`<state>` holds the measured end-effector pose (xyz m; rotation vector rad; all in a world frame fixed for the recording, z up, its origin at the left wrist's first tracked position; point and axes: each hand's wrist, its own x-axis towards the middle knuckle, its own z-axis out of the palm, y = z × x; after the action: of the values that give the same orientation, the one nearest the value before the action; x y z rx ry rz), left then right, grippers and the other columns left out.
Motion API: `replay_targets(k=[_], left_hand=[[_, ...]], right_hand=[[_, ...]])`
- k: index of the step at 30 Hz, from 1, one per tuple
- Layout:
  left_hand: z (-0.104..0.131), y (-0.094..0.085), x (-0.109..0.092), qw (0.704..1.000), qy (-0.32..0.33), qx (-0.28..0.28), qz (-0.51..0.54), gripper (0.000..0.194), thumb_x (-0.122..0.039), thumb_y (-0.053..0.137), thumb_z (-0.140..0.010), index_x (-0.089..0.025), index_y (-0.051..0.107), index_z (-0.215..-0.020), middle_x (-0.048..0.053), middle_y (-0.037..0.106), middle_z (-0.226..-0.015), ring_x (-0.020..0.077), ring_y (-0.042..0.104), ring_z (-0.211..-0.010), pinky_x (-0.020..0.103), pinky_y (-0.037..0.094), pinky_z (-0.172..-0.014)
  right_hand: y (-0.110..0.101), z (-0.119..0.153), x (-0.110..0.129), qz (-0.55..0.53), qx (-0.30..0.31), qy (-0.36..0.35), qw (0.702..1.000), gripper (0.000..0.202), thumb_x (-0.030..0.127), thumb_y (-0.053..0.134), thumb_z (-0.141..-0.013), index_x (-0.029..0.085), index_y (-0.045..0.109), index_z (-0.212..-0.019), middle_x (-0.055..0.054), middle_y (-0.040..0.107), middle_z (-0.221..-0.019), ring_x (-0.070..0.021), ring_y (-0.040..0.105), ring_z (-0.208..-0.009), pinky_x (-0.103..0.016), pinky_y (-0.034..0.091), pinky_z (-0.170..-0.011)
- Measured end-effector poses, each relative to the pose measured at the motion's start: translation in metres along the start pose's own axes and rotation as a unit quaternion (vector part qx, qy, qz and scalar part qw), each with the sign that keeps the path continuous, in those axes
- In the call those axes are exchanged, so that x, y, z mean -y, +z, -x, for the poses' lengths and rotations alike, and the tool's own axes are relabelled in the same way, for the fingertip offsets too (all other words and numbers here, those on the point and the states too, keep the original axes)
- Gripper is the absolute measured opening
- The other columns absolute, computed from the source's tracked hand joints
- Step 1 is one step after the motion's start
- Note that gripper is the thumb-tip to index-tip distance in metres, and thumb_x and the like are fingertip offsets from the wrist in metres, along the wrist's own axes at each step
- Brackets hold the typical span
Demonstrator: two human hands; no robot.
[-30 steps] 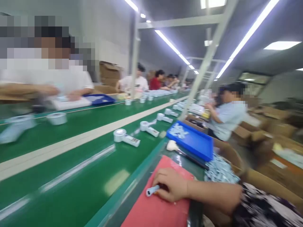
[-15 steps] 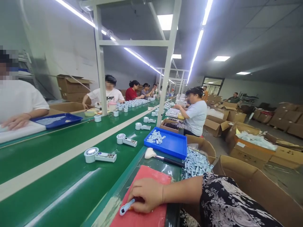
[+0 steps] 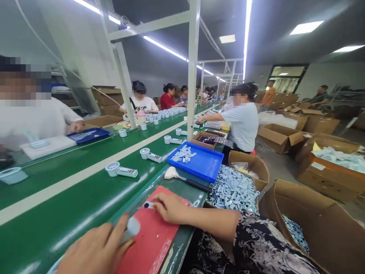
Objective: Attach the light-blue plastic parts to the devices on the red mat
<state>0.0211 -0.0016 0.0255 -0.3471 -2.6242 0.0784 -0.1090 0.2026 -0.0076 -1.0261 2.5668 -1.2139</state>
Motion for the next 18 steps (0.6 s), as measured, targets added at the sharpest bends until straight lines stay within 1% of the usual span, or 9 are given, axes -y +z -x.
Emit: replay_targets(k=[2,4,6,8,9,11,14,16,18], left_hand=[[-0.016,0.007,-0.028,0.998,0.004,0.042,-0.051,0.039,-0.038,0.052,-0.098,-0.017,0.065,-0.128,0.012,0.064,-0.09,0.0317,0.061,-0.08,0.05,0.051,-0.071],[-0.03,0.016,-0.045,0.992,0.0,0.103,-0.073,0.039,-0.032,0.064,-0.093,-0.02,0.065,-0.13,0.012,0.066,-0.098,0.0331,0.063,-0.089,0.051,0.052,-0.078],[-0.031,0.024,-0.047,0.987,-0.021,0.15,-0.059,0.04,-0.027,0.07,-0.089,-0.021,0.066,-0.129,0.012,0.068,-0.107,0.034,0.064,-0.097,0.055,0.052,-0.087],[-0.02,0.026,-0.042,0.983,-0.048,0.176,-0.012,0.039,-0.031,0.069,-0.091,-0.021,0.064,-0.128,0.013,0.067,-0.119,0.0341,0.063,-0.108,0.056,0.05,-0.095],[-0.013,0.025,-0.039,0.982,-0.066,0.178,0.015,0.038,-0.035,0.066,-0.093,-0.021,0.063,-0.128,0.013,0.065,-0.123,0.0336,0.062,-0.11,0.054,0.05,-0.097],[-0.002,0.019,-0.036,0.978,-0.095,0.174,0.066,0.036,-0.04,0.058,-0.097,-0.019,0.062,-0.126,0.013,0.064,-0.124,0.0314,0.06,-0.111,0.049,0.051,-0.095],[0.002,0.012,-0.039,0.976,-0.119,0.158,0.095,0.035,-0.042,0.052,-0.1,-0.015,0.059,-0.121,0.013,0.063,-0.116,0.0297,0.058,-0.104,0.047,0.052,-0.094],[0.0,0.011,-0.042,0.975,-0.124,0.152,0.108,0.035,-0.044,0.05,-0.101,-0.015,0.057,-0.118,0.013,0.063,-0.112,0.0288,0.057,-0.101,0.047,0.051,-0.092],[-0.001,0.011,-0.044,0.972,-0.134,0.143,0.131,0.034,-0.045,0.05,-0.101,-0.016,0.056,-0.118,0.012,0.062,-0.112,0.0284,0.056,-0.101,0.047,0.051,-0.091]], right_hand=[[-0.015,0.005,-0.013,-0.012,-0.014,0.017,1.0,0.022,0.025,0.05,-0.098,0.022,0.063,-0.115,-0.001,0.074,-0.096,-0.0179,0.068,-0.089,-0.028,0.048,-0.08],[-0.029,0.007,-0.029,-0.023,-0.021,0.02,0.999,0.02,0.024,0.049,-0.099,0.021,0.062,-0.113,-0.002,0.073,-0.097,-0.017,0.067,-0.088,-0.027,0.047,-0.08],[-0.04,0.007,-0.042,-0.039,-0.018,0.02,0.999,0.02,0.025,0.047,-0.1,0.02,0.062,-0.112,-0.002,0.073,-0.099,-0.0161,0.066,-0.089,-0.027,0.046,-0.081],[-0.047,0.007,-0.049,-0.063,-0.006,0.02,0.998,0.021,0.026,0.044,-0.101,0.019,0.061,-0.11,-0.004,0.072,-0.099,-0.0157,0.066,-0.089,-0.027,0.046,-0.08],[-0.05,0.006,-0.05,-0.076,0.002,0.017,0.997,0.021,0.027,0.043,-0.101,0.019,0.061,-0.109,-0.004,0.071,-0.097,-0.0157,0.065,-0.088,-0.027,0.045,-0.079],[-0.054,0.005,-0.044,-0.094,0.024,0.003,0.995,0.021,0.029,0.045,-0.101,0.018,0.062,-0.104,-0.003,0.07,-0.09,-0.0153,0.063,-0.081,-0.026,0.044,-0.075],[-0.055,0.003,-0.021,-0.097,0.078,-0.032,0.992,0.018,0.031,0.05,-0.098,0.019,0.064,-0.097,0.0,0.069,-0.082,-0.0142,0.06,-0.072,-0.026,0.04,-0.068],[-0.05,0.003,-0.001,-0.077,0.12,-0.051,0.988,0.017,0.029,0.051,-0.098,0.02,0.064,-0.098,0.0,0.07,-0.084,-0.0142,0.061,-0.074,-0.026,0.038,-0.067],[-0.043,0.004,0.015,-0.031,0.161,-0.07,0.984,0.017,0.029,0.05,-0.099,0.02,0.065,-0.098,0.0,0.071,-0.088,-0.0152,0.062,-0.076,-0.027,0.037,-0.066]])
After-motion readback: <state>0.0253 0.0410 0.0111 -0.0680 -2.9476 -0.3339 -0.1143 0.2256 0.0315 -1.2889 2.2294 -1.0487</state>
